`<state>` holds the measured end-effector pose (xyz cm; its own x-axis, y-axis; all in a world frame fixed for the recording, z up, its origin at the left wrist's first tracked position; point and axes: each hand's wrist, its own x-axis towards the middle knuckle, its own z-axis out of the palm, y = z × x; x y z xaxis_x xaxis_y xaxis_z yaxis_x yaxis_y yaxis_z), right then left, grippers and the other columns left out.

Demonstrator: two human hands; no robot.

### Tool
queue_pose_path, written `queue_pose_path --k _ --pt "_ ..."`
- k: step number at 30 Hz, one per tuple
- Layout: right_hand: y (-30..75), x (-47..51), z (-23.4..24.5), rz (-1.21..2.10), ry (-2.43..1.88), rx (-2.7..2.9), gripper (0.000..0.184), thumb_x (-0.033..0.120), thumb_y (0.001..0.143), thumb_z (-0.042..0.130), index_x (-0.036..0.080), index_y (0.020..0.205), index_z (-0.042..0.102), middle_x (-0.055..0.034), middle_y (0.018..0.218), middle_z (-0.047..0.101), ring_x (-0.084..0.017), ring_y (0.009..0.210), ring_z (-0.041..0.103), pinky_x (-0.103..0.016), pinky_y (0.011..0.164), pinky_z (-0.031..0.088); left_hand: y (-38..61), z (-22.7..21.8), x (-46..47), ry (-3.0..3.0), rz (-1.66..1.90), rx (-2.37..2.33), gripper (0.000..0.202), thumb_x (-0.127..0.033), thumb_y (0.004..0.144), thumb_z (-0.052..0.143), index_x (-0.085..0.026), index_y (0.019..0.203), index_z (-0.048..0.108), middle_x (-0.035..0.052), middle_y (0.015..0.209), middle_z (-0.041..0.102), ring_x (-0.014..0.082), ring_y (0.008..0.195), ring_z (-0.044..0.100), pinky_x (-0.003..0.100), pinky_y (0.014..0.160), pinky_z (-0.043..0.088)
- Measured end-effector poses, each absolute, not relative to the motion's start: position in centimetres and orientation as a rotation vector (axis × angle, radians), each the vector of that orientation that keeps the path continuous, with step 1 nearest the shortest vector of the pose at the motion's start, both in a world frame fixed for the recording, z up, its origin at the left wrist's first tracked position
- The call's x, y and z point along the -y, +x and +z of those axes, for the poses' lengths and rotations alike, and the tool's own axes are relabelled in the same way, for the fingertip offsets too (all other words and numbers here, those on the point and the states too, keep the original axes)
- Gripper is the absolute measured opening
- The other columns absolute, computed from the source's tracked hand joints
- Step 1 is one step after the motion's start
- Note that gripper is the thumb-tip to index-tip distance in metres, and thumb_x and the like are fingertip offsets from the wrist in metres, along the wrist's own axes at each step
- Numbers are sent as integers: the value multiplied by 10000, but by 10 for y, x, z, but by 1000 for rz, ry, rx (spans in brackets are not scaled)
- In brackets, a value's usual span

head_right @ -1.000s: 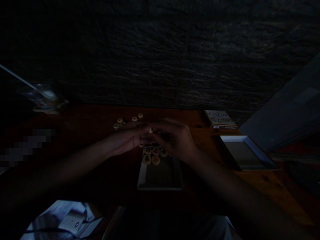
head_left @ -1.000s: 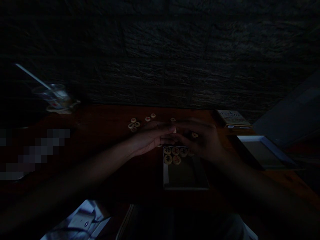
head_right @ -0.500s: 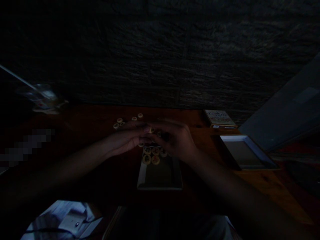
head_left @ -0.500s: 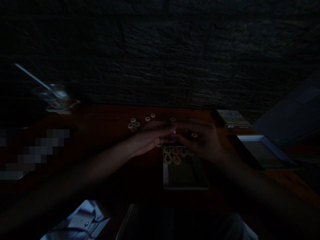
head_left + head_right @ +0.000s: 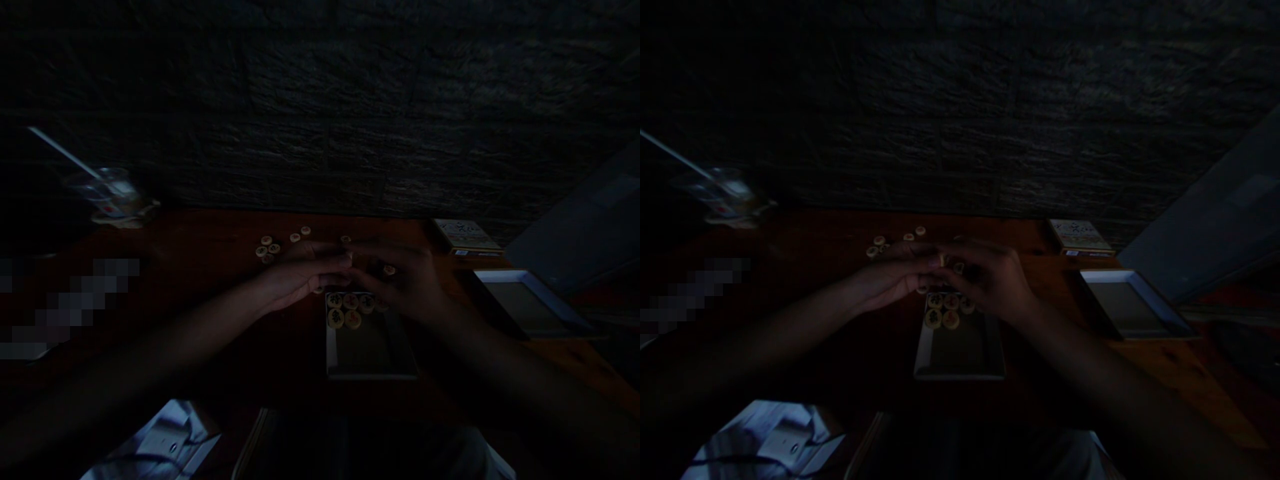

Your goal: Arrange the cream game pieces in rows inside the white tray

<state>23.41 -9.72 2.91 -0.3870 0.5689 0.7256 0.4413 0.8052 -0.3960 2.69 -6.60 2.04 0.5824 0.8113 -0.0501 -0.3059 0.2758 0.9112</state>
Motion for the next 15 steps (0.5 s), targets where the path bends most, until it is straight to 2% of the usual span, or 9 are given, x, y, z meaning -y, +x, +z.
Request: queue_pose_path --k 3,8,15 --pt "234 97 28 164 -750 2048 306 258 915 779 228 1219 762 -77 1131 807 -200 927 779 -312 822 630 27 21 66 1034 808 -579 278 -216 762 896 -117 1002 797 87 973 792 170 875 739 306 837 581" --pt "234 97 30 165 -705 2049 280 259 935 754 219 1212 762 -83 1115 806 -193 945 771 -297 820 621 27 22 67 1025 754 -573 299 -312 792 886 -110 991 790 109 946 797 174 852 748 293 810 577" --pt "233 98 30 159 -723 2060 308 255 940 745 222 1246 751 -83 1129 798 -191 938 767 -305 831 619 26 21 66 1043 804 -571 289 -194 771 888 -114 1033 793 91 1015 785 179 928 739 324 891 577"
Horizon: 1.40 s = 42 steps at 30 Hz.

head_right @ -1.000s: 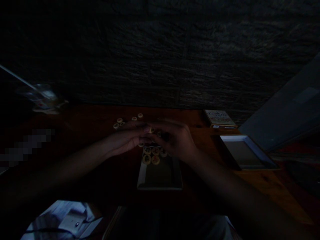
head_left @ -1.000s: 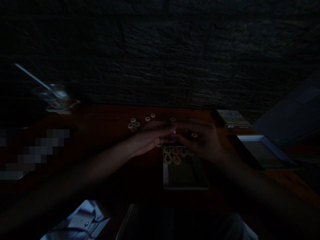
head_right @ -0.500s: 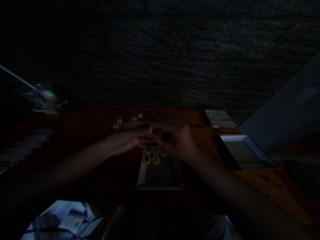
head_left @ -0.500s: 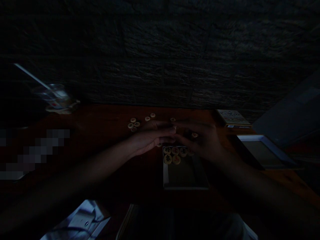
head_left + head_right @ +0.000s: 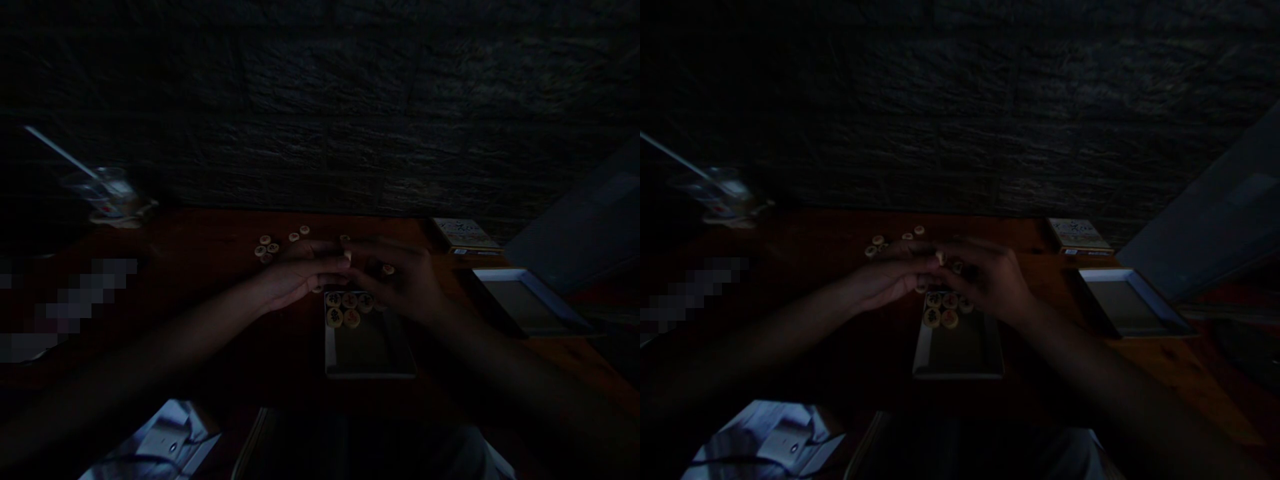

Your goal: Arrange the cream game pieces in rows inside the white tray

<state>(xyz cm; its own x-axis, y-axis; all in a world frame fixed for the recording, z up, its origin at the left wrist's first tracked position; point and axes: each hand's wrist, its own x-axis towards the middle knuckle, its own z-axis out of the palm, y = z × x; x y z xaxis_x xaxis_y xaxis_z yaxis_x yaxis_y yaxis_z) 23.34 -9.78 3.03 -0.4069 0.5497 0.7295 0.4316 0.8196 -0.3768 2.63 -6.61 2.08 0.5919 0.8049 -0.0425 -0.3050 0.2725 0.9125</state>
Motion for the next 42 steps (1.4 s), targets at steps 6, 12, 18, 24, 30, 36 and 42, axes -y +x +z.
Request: queue_pose_path --k 6,12,18,24,30,36,42 --pt "233 98 29 142 -700 2051 323 244 917 773 239 1240 757 -75 1117 803 -193 935 767 -299 818 620 27 21 67 1042 784 -551 286 -295 800 878 -126 1017 801 94 994 791 177 904 742 304 846 585" --pt "234 97 30 171 -713 2064 305 282 947 733 237 1248 750 -92 1159 786 -211 979 760 -337 824 627 27 19 67 1080 831 -573 277 -210 798 872 -121 1047 793 96 1018 783 178 920 742 328 894 577" --pt "236 95 31 114 -700 1994 260 280 919 762 232 1174 781 -82 1055 750 -188 909 717 -308 750 595 27 21 66 1050 897 -536 218 -169 778 878 -133 982 809 78 971 794 161 873 753 286 828 596" --pt "235 94 29 313 -813 1923 307 287 915 756 247 1218 785 -50 958 762 -147 734 679 -267 636 549 28 23 66 1092 971 -509 212 -178 807 866 -170 1014 826 76 1069 810 163 930 768 277 866 609" --pt "230 94 26 481 -879 1796 262 366 935 741 229 1143 820 -65 970 817 -192 814 749 -300 699 590 29 22 70 1187 1110 -617 338 -228 719 931 -199 1040 827 83 1085 818 224 980 781 378 933 618" --pt "226 92 21 705 -973 1602 270 426 816 858 188 942 841 -58 868 824 -170 692 745 -245 602 580 30 22 76 1433 1181 -707 331 -239 709 933 -188 1019 832 87 1089 822 240 1021 776 373 963 605" --pt "224 92 23 952 -983 1531 265 429 806 858 185 910 847 -25 704 773 -102 473 604 -187 415 450 31 26 80 1461 1187 -770 259 -263 755 903 -201 997 834 66 1003 828 208 888 783 337 861 622"
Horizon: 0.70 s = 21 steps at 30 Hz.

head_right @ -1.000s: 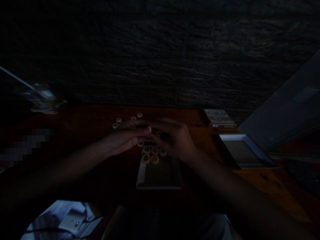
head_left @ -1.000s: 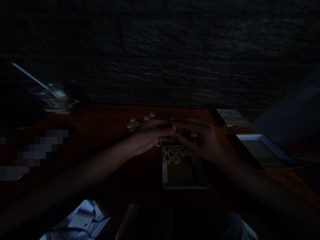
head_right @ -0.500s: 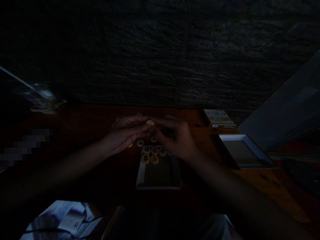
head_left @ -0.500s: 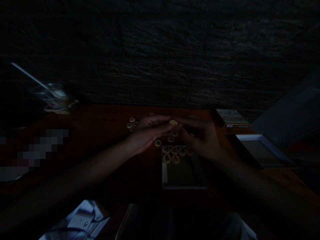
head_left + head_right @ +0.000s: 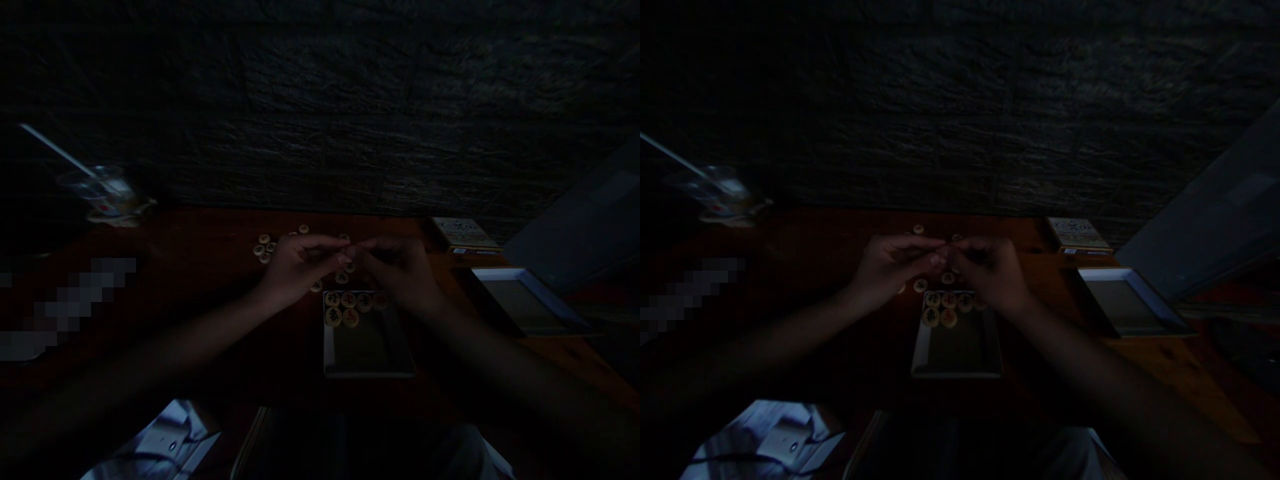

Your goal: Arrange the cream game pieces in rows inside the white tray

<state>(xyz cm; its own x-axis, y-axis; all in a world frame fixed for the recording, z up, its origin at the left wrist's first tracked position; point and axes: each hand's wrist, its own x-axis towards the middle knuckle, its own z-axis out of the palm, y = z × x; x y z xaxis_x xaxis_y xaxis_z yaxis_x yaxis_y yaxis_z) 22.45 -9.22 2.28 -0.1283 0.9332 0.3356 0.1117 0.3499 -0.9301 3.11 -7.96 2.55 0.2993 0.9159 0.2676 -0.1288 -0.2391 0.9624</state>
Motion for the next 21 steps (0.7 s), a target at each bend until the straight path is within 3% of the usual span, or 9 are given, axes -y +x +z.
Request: queue_pose_path --k 5,11,17,21 --pt "225 93 24 1058 -1017 1516 284 378 790 857 188 1000 842 -14 676 754 -99 456 581 -189 413 451 31 25 77 1371 1198 -785 231 -335 812 860 -192 991 835 71 972 827 202 778 783 328 751 639" --pt "226 89 19 1088 -1040 1472 284 342 727 900 184 954 832 -20 715 753 -100 501 594 -193 449 467 29 17 73 1487 1216 -723 349 -274 728 913 -165 1047 825 111 1104 818 242 961 794 342 881 640" --pt "224 92 23 1097 -1020 1440 273 392 727 910 169 860 824 -2 618 696 -88 470 550 -181 416 411 31 16 75 1553 1180 -685 342 -225 739 891 -164 1067 816 108 1099 820 246 968 798 340 858 658" --pt "224 92 25 1127 -1050 1439 292 428 770 871 177 917 842 -20 684 736 -85 474 556 -187 426 422 31 18 74 1507 1209 -694 324 -261 745 904 -174 1047 825 102 1113 818 233 979 796 337 908 643"
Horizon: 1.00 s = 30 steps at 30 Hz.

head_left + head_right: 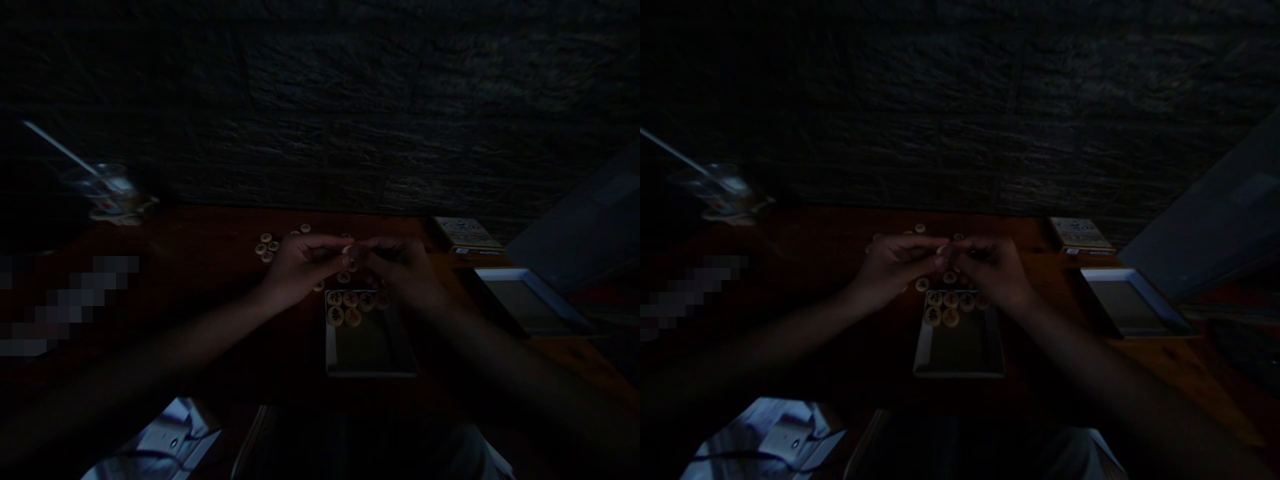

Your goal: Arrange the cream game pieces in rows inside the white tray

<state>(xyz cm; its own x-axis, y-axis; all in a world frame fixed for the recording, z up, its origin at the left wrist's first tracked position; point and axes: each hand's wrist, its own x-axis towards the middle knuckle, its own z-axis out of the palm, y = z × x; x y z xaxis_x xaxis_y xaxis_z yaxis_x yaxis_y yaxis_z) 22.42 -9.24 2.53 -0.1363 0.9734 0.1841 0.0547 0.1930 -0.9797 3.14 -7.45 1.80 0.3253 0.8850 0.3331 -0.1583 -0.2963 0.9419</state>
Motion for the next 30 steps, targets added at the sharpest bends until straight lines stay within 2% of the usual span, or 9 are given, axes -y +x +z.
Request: queue_pose_path --k 6,14,20,24,26,30 --pt "226 90 22 1171 -1072 1392 315 401 768 854 189 1000 844 -11 645 717 -96 471 568 -200 439 448 30 17 72 1375 1180 -668 299 -273 801 868 -211 1090 823 75 1051 830 211 848 809 347 835 665" --pt "224 91 25 1203 -1026 1373 349 364 665 933 175 940 832 -11 659 717 -84 459 541 -192 409 420 31 19 75 1511 1202 -686 351 -207 743 896 -178 1083 815 99 1122 817 234 994 795 357 921 643" --pt "224 94 23 1157 -1038 1406 289 379 711 915 168 892 834 -4 623 700 -82 451 545 -167 384 407 32 17 77 1642 1240 -703 241 -200 774 858 -162 1010 822 91 1004 833 205 873 800 290 791 644" --pt "224 96 25 1140 -1090 1446 271 420 806 834 182 935 840 0 616 693 -91 429 532 -167 329 367 32 19 77 1629 1241 -766 215 -286 820 834 -181 1009 833 80 950 835 218 862 801 321 813 646" --pt "225 96 24 1120 -1093 1467 268 417 835 801 185 963 841 -6 640 707 -91 440 543 -168 347 385 31 21 78 1578 1222 -791 222 -315 847 811 -189 1028 834 77 942 836 223 837 803 336 798 653" --pt "225 94 23 1111 -1101 1463 307 404 808 815 184 1021 836 -21 663 725 -100 455 556 -183 379 415 31 23 78 1541 1215 -807 205 -287 860 794 -209 1046 832 75 1003 834 214 828 804 339 790 660"
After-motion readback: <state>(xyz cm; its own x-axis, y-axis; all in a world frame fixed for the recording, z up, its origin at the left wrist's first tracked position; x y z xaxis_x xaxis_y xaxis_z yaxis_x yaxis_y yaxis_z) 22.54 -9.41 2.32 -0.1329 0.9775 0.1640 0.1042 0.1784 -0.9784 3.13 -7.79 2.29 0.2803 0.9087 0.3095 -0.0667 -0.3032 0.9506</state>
